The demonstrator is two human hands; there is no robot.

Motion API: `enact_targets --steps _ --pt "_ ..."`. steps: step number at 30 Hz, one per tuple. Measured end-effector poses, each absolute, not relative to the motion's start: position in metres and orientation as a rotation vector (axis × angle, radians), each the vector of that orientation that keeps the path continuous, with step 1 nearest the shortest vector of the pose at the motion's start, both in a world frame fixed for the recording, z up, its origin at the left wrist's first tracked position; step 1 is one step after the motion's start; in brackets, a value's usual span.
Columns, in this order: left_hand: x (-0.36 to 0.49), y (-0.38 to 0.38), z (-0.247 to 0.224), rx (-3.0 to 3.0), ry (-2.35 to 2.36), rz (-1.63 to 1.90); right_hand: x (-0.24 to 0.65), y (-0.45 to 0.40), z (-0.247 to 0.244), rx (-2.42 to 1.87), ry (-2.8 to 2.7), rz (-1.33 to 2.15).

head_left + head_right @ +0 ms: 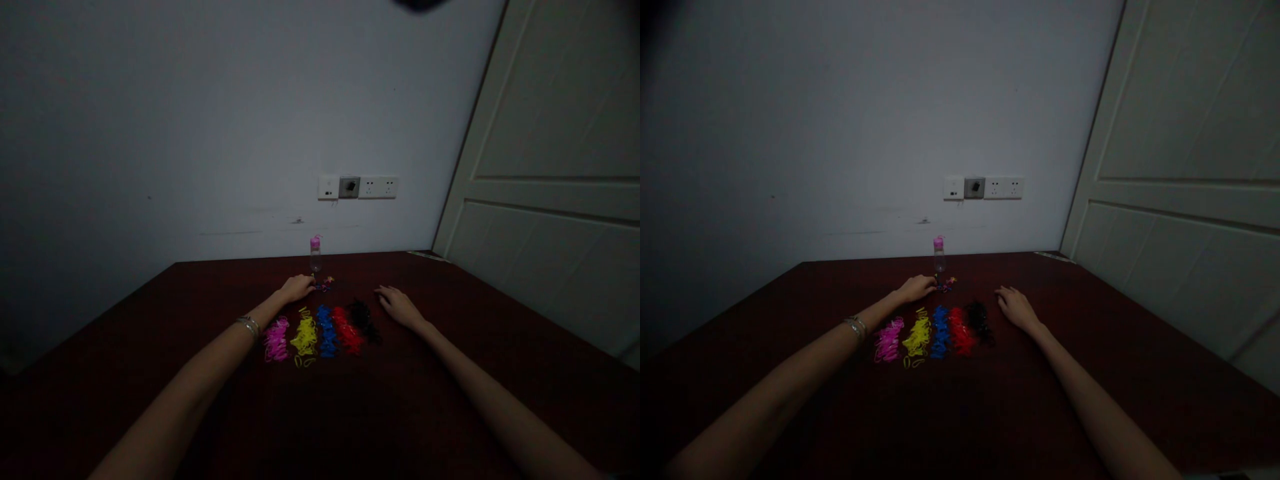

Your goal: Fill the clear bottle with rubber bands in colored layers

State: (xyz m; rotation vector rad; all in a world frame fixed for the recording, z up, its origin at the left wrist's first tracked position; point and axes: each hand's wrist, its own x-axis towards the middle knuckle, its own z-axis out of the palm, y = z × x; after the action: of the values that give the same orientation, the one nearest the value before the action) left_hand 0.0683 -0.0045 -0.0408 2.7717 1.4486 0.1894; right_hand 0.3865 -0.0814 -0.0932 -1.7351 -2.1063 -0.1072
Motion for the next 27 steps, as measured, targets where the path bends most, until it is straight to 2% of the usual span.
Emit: enact_targets --steps 16,27 --pt "0.073 0.003 -0.048 2.761 1.416 0.225 0.383 -0.083 -0.091 -1.734 -2.107 -0.136" --pt "0.059 -0.015 -0.025 2.725 1.359 0.249 0.386 -0.081 -0.093 -1.711 -2.094 -0.148"
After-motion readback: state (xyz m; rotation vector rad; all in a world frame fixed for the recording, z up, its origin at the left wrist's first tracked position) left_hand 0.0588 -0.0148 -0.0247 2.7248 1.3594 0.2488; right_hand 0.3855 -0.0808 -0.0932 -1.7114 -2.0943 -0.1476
